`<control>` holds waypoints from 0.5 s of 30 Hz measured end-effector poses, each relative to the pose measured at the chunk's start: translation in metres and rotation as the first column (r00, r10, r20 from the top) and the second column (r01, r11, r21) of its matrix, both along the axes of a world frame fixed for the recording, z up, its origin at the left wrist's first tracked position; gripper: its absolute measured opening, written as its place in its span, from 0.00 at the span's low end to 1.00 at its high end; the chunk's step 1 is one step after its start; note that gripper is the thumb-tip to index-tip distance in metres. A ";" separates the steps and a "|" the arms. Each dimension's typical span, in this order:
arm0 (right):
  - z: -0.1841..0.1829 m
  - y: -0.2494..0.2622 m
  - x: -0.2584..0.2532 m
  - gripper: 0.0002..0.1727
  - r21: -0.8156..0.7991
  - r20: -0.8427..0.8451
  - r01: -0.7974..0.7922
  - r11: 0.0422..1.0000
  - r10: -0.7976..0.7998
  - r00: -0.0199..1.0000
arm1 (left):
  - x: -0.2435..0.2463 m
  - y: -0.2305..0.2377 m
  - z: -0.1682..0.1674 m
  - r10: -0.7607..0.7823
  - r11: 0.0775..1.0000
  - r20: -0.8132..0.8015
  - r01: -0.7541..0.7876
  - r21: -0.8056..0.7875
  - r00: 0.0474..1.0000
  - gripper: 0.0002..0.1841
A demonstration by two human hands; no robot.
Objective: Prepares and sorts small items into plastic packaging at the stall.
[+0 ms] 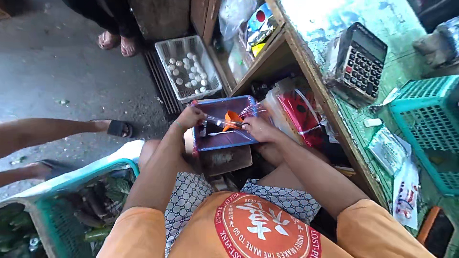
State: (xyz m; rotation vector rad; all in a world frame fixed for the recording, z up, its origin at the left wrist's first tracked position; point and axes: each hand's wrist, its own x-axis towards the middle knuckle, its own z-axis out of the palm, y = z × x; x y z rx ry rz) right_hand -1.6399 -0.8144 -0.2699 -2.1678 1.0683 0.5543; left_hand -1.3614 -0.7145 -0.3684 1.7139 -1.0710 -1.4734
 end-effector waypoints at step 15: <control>-0.044 0.000 0.116 0.13 0.050 -0.648 -0.513 0.857 0.418 0.636 | 0.006 -0.016 -0.047 -0.149 0.967 0.482 0.025 0.255 0.863 0.17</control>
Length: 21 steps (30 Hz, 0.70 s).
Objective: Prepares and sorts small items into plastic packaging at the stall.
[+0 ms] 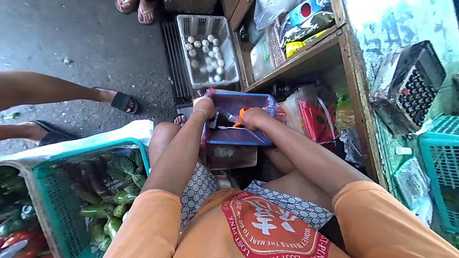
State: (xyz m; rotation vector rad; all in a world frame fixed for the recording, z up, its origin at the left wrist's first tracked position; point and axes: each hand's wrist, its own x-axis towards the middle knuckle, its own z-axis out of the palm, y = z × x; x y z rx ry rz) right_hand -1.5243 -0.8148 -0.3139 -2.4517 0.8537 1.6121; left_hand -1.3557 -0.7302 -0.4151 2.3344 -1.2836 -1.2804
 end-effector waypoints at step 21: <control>0.095 0.030 -0.194 0.11 0.958 0.285 0.117 0.262 -0.921 -0.267 | -0.057 0.020 0.245 -0.322 0.726 -0.365 -0.019 -0.688 0.874 0.11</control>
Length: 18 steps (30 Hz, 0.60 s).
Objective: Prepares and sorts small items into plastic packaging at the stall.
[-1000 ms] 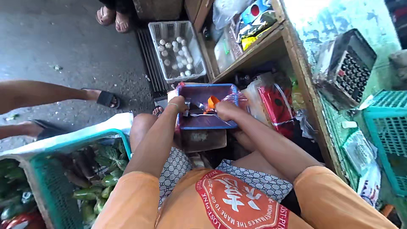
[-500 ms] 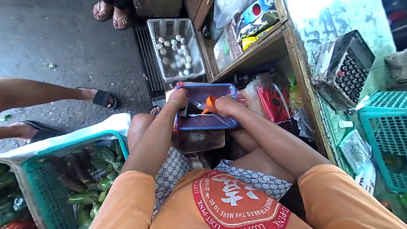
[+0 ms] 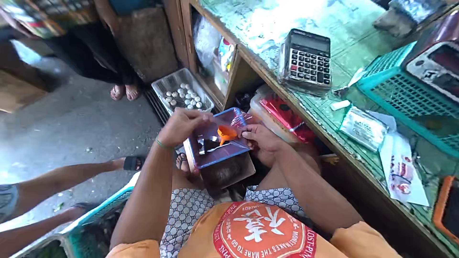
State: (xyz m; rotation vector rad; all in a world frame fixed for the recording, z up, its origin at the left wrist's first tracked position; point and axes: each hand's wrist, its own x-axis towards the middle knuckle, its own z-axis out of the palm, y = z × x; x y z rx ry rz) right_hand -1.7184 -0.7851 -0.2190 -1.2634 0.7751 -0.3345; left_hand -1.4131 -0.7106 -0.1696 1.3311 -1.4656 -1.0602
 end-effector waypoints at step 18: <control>0.039 0.067 0.035 0.29 0.473 0.236 0.185 0.862 -0.326 0.916 | -0.073 0.019 0.152 -0.106 0.954 0.448 0.218 -0.206 0.888 0.02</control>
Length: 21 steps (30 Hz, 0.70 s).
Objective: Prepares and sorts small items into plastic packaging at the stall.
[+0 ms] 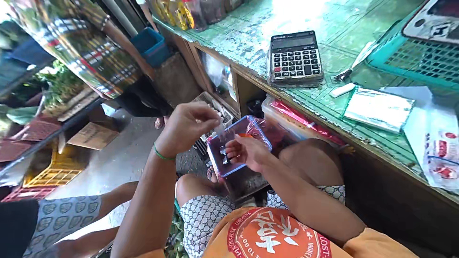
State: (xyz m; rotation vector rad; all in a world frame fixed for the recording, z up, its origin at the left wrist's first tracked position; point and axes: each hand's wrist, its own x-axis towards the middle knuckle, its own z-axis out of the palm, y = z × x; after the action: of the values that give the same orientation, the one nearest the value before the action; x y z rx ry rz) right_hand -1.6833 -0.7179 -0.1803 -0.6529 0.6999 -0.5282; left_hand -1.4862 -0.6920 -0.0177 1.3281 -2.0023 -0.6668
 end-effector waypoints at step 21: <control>-0.003 0.016 -0.027 0.15 -0.483 -0.282 -0.263 0.835 0.136 0.950 | -0.012 0.067 -0.181 0.505 0.812 -0.640 -0.067 0.580 0.579 0.24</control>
State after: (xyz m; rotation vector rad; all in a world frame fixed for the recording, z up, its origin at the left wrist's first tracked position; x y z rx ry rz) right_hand -1.7106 -0.7014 -0.1836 -1.3018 0.7046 -0.4450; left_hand -1.4984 -0.6248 -0.1984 1.2795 -0.8717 -1.3811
